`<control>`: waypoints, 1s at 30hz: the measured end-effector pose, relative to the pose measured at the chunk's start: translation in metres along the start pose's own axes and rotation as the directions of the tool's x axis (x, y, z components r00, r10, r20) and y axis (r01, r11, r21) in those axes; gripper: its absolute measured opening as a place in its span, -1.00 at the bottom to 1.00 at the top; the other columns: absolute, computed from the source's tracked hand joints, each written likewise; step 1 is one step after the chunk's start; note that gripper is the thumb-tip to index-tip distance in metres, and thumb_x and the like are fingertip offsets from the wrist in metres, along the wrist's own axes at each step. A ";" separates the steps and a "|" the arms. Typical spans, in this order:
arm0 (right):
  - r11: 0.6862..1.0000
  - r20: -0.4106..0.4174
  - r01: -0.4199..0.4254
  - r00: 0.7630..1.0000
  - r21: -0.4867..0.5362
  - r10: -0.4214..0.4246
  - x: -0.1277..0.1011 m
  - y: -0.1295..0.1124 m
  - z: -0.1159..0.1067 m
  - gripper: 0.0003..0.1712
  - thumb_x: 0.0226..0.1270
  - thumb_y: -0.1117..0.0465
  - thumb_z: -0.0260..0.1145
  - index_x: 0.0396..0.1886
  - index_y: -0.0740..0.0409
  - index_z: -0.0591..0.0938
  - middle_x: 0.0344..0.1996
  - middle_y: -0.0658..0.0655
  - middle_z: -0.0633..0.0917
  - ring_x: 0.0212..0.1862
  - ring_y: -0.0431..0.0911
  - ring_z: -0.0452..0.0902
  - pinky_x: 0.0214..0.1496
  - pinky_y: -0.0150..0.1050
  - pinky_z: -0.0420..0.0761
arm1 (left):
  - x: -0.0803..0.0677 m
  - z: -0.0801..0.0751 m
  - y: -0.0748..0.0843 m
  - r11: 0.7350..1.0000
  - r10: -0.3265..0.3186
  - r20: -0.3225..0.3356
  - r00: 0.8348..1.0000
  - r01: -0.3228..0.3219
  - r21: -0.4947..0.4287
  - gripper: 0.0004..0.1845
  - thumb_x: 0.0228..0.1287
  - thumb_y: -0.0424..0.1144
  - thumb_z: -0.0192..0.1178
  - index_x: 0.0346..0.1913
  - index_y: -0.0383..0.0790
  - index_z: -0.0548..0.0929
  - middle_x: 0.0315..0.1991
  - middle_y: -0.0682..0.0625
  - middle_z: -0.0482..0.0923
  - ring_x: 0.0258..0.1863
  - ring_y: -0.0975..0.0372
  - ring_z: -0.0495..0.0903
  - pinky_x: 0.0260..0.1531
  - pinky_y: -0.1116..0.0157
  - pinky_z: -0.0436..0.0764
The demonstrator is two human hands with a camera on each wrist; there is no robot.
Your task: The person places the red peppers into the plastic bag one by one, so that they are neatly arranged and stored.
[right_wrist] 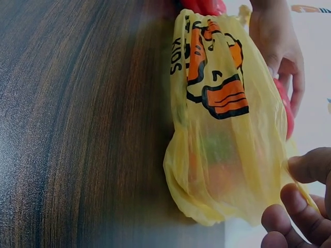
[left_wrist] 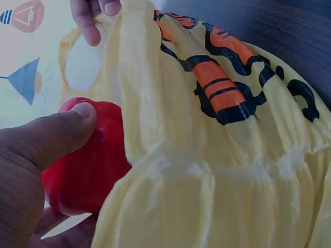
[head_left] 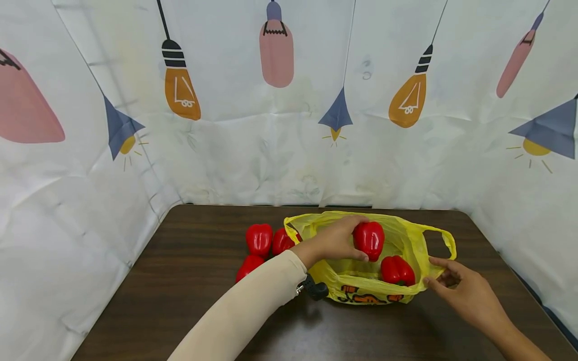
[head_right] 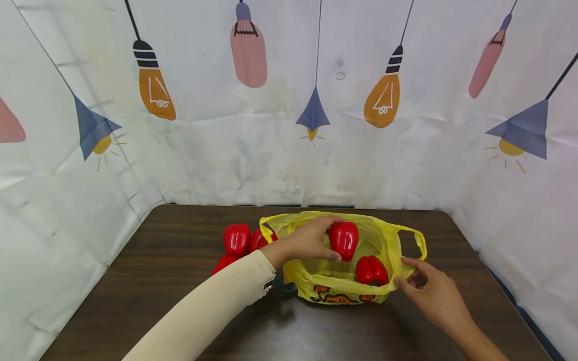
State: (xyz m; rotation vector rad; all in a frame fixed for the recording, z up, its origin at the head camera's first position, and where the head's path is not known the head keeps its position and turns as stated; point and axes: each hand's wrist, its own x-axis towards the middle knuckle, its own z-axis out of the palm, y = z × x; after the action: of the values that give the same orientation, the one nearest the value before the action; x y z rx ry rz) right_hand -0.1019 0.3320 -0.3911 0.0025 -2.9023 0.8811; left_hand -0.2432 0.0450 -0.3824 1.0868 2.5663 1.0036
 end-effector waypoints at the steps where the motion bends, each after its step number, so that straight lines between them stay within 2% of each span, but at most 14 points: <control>1: 1.000 -0.001 0.000 1.000 0.000 0.000 0.000 0.000 0.000 -0.30 0.30 -0.01 0.52 0.30 0.30 0.59 -0.34 0.02 0.67 -0.32 -0.16 0.60 -0.46 -0.30 0.56 | 0.001 0.001 0.000 1.000 -0.003 -0.001 1.000 0.003 0.002 -0.04 0.04 -0.10 0.61 0.50 -0.13 0.34 0.37 0.03 0.42 0.25 0.23 0.46 0.09 0.37 0.57; 18: 1.000 -0.009 -0.007 1.000 0.006 0.007 0.001 0.001 0.001 -0.30 0.28 -0.01 0.54 0.29 0.30 0.59 -0.34 0.02 0.68 -0.31 -0.14 0.61 -0.47 -0.30 0.56 | 0.017 0.014 -0.001 0.998 -0.056 -0.016 0.998 0.056 0.018 -0.05 0.07 -0.06 0.60 0.50 -0.11 0.34 0.34 0.02 0.46 0.21 0.21 0.51 0.02 0.35 0.62; 30: 1.000 -0.013 -0.005 1.000 0.011 0.005 0.001 0.004 0.002 -0.32 0.29 0.01 0.53 0.27 0.30 0.61 -0.34 0.02 0.68 -0.31 -0.14 0.62 -0.44 -0.32 0.59 | 0.029 0.024 0.000 0.995 -0.101 -0.037 0.994 0.101 0.014 -0.03 0.06 -0.05 0.60 0.52 -0.10 0.32 0.33 -0.01 0.45 0.22 0.19 0.51 0.07 0.30 0.61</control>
State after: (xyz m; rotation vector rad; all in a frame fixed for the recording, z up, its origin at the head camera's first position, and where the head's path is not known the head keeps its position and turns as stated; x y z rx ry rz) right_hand -0.1031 0.3341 -0.3943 -0.0100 -2.8865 0.8937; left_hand -0.2544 0.0773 -0.3974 0.9401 2.6328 0.9896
